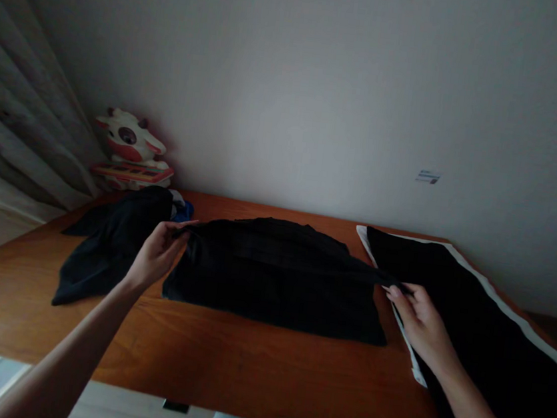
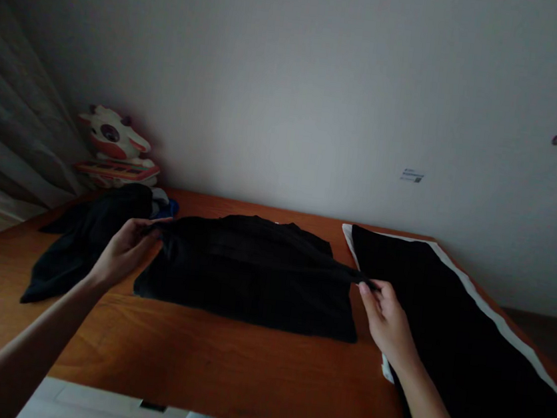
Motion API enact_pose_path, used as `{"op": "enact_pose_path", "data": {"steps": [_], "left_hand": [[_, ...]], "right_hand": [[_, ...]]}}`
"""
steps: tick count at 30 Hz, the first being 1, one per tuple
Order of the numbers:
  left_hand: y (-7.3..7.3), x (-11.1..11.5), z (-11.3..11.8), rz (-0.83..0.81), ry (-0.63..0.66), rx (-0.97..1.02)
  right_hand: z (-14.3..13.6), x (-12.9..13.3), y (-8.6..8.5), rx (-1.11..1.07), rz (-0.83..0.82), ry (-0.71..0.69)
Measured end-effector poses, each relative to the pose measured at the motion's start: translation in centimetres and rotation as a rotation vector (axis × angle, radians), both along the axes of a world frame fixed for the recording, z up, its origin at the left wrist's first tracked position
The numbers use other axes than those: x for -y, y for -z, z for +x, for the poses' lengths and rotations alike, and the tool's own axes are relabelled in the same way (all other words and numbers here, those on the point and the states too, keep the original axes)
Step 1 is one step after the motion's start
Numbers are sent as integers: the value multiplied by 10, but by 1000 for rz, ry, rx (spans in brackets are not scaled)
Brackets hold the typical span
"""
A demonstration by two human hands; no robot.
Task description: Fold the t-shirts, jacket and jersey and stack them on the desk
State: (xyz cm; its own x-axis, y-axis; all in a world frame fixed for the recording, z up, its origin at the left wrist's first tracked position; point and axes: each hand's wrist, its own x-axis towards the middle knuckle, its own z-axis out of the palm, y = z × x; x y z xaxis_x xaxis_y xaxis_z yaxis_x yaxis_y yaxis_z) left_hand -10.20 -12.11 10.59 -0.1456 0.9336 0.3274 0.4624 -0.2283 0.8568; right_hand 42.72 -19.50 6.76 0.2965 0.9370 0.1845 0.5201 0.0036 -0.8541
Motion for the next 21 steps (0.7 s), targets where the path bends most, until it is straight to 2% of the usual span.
{"op": "enact_pose_path", "data": {"steps": [3,6,9,13,19,21], "left_hand": [[33,1,-4,-98,63,-170],[64,12,-9,-143,175,-380],[79,29,-13,-118,257,-505],[77,54,-17,-128,260,-564],[65,102,-42,-226,268,-503],[57,110,-53,-257,212,-440]], "right_hand": [[-9,6,21,61,-72,-167],[-20,18,38,258,-105,-227],[-26,30,43,401,-65,-239],[-25,44,34,417,-82,-258],[-9,85,10,185,-395,-370],[-1,94,3,98,-463,-394]]}}
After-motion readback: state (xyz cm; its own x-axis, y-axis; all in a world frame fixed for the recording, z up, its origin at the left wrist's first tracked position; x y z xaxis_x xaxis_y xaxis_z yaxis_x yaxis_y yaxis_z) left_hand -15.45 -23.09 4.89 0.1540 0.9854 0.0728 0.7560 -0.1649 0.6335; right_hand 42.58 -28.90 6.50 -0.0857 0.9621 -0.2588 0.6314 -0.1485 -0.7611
